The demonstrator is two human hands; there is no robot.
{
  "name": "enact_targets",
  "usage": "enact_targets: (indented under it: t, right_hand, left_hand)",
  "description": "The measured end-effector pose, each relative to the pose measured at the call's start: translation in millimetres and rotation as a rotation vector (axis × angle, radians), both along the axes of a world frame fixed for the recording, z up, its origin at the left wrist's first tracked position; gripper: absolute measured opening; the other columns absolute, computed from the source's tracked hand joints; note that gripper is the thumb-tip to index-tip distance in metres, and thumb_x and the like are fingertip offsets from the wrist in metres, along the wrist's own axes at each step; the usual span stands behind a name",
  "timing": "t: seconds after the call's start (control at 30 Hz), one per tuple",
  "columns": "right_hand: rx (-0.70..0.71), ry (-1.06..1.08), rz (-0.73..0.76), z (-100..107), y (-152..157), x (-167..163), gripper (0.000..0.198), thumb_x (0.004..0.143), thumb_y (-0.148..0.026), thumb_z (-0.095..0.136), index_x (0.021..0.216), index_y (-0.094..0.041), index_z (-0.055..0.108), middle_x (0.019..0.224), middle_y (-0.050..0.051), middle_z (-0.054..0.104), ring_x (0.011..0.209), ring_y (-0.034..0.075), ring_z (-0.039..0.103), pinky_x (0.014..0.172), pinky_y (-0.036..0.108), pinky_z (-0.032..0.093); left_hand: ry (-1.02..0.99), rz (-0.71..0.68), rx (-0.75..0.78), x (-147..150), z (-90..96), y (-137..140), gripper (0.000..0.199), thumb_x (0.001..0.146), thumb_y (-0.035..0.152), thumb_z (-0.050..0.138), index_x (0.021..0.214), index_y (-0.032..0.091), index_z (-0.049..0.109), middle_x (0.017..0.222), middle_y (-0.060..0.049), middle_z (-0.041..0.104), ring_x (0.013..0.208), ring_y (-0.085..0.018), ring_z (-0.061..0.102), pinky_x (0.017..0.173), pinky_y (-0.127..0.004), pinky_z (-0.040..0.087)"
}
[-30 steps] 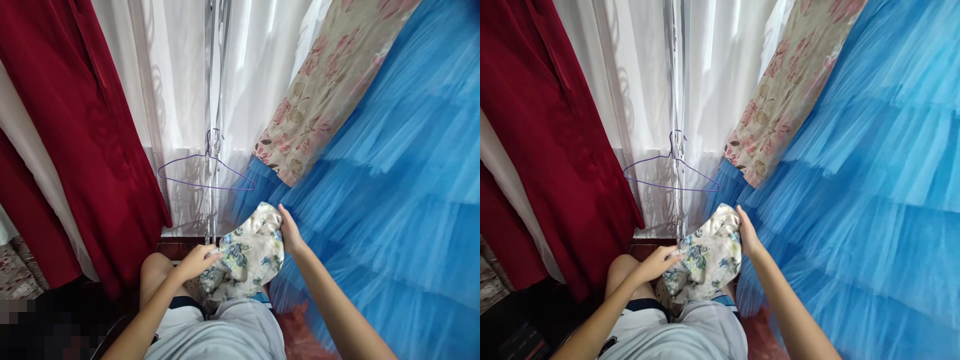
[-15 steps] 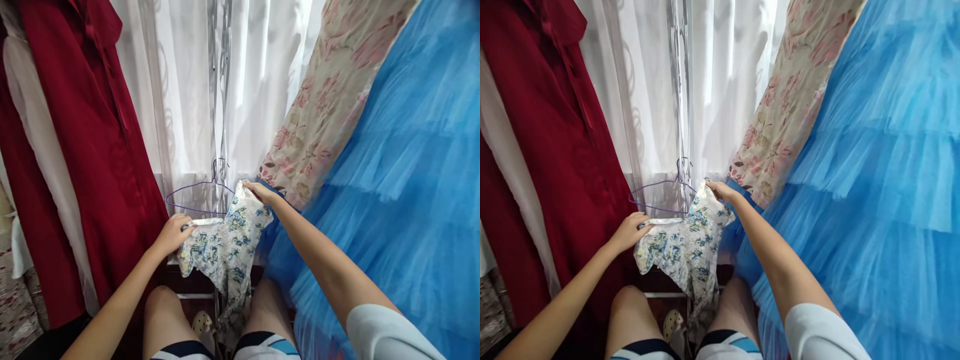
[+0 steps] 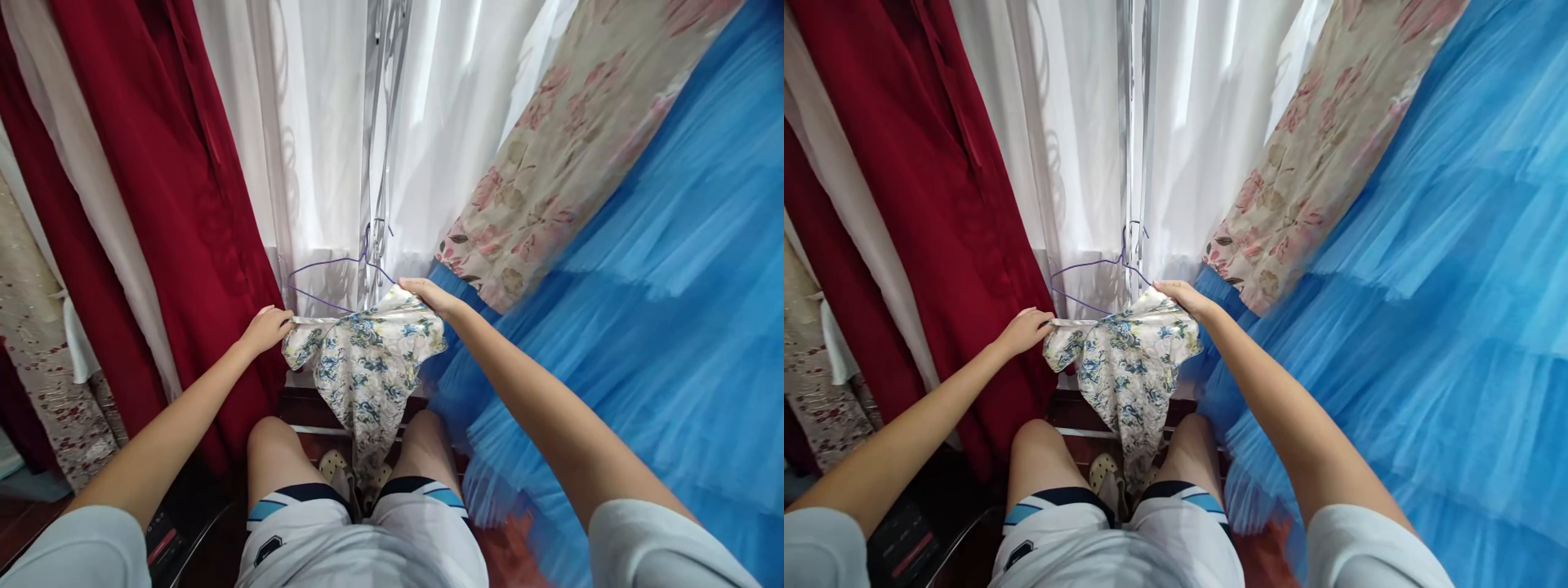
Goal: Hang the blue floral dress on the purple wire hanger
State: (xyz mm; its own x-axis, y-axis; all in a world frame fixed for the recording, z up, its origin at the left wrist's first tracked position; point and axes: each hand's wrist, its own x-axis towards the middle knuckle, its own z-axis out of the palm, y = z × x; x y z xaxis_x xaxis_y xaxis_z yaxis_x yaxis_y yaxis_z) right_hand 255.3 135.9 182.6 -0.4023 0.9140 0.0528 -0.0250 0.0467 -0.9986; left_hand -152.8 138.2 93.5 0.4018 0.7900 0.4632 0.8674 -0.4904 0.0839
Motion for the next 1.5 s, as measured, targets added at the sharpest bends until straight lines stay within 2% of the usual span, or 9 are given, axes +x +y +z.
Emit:
enact_targets:
  t: [0.17, 0.33, 0.47, 0.67, 0.83, 1.0, 1.13, 1.33, 1.5]
  right_hand:
    - [0.025, -0.030, 0.000, 12, -9, 8, 0.026, 0.077, -0.037, 0.076, 0.072, -0.014, 0.066, 0.057, 0.002, 0.069, 0.046, 0.013, 0.059, 0.045, 0.022, 0.045]
    - [-0.012, -0.050, 0.027, 23, -10, 4, 0.017, 0.077, -0.028, 0.074, 0.071, -0.015, 0.065, 0.061, 0.002, 0.070, 0.050, 0.014, 0.061, 0.048, 0.022, 0.046]
    - [-0.051, -0.036, 0.057, 18, -3, -4, 0.012, 0.080, -0.026, 0.068, 0.077, -0.014, 0.067, 0.071, 0.006, 0.074, 0.063, 0.020, 0.069, 0.059, 0.027, 0.054]
    - [-0.097, -0.017, 0.059, 12, 0, -6, 0.014, 0.080, -0.029, 0.062, 0.077, -0.016, 0.064, 0.068, 0.008, 0.074, 0.060, 0.023, 0.069, 0.060, 0.031, 0.056]
    - [-0.086, -0.010, 0.058, 20, -2, -11, 0.011, 0.080, -0.025, 0.062, 0.080, -0.015, 0.065, 0.067, 0.007, 0.074, 0.061, 0.023, 0.070, 0.057, 0.029, 0.056]
    - [-0.054, -0.005, 0.032, 13, -3, -18, 0.013, 0.080, -0.027, 0.064, 0.080, -0.014, 0.067, 0.067, 0.007, 0.075, 0.060, 0.022, 0.069, 0.055, 0.027, 0.055]
    - [-0.045, -0.002, 0.016, 9, -5, -16, 0.015, 0.081, -0.029, 0.063, 0.077, -0.015, 0.066, 0.067, 0.006, 0.074, 0.058, 0.020, 0.067, 0.055, 0.027, 0.055]
    - [-0.082, -0.018, 0.030, 14, -12, -9, 0.019, 0.082, -0.033, 0.062, 0.077, -0.015, 0.068, 0.072, 0.008, 0.076, 0.061, 0.023, 0.070, 0.059, 0.030, 0.057]
    - [-0.071, -0.031, 0.022, 11, -8, -10, 0.020, 0.083, -0.033, 0.060, 0.077, -0.015, 0.069, 0.072, 0.006, 0.075, 0.061, 0.020, 0.069, 0.060, 0.028, 0.057]
  left_hand:
    - [-0.035, 0.121, 0.018, 4, 4.3, 27, 0.028, 0.089, 0.033, 0.045, 0.091, 0.026, 0.071, 0.101, -0.007, 0.074, 0.108, -0.028, 0.063, 0.107, -0.047, 0.033]
    - [-0.106, 0.246, 0.101, 14, 47.0, 71, 0.033, 0.089, 0.026, 0.043, 0.106, 0.022, 0.071, 0.120, -0.011, 0.069, 0.132, -0.033, 0.046, 0.114, -0.054, 0.019]
    - [-0.161, 0.259, 0.193, 21, 73.7, 75, 0.036, 0.092, 0.021, 0.037, 0.110, 0.022, 0.068, 0.128, -0.009, 0.064, 0.135, -0.028, 0.043, 0.116, -0.049, 0.020]
    - [-0.254, 0.268, 0.277, 10, 68.9, 51, 0.037, 0.094, 0.020, 0.032, 0.117, 0.021, 0.062, 0.129, -0.008, 0.062, 0.134, -0.027, 0.044, 0.113, -0.044, 0.029]
    - [-0.317, 0.331, 0.310, 8, 85.6, 50, 0.042, 0.096, 0.018, 0.023, 0.119, 0.019, 0.058, 0.128, -0.009, 0.061, 0.132, -0.021, 0.045, 0.110, -0.033, 0.034]
    - [-0.312, 0.439, 0.196, -4, 84.0, 42, 0.032, 0.092, 0.022, 0.036, 0.108, 0.020, 0.063, 0.116, -0.014, 0.066, 0.126, -0.031, 0.050, 0.103, -0.047, 0.039]
    - [-0.274, 0.422, 0.175, -2, 78.0, 36, 0.031, 0.091, 0.022, 0.038, 0.107, 0.022, 0.065, 0.124, -0.012, 0.065, 0.138, -0.032, 0.038, 0.111, -0.052, 0.029]
    - [-0.263, 0.417, 0.149, 15, 87.6, 57, 0.034, 0.090, 0.021, 0.038, 0.109, 0.021, 0.065, 0.123, -0.014, 0.066, 0.137, -0.034, 0.039, 0.109, -0.054, 0.031]
    - [-0.232, 0.384, 0.048, 13, 61.6, 59, 0.023, 0.082, 0.020, 0.048, 0.093, 0.023, 0.068, 0.115, -0.011, 0.070, 0.133, -0.037, 0.045, 0.106, -0.057, 0.033]
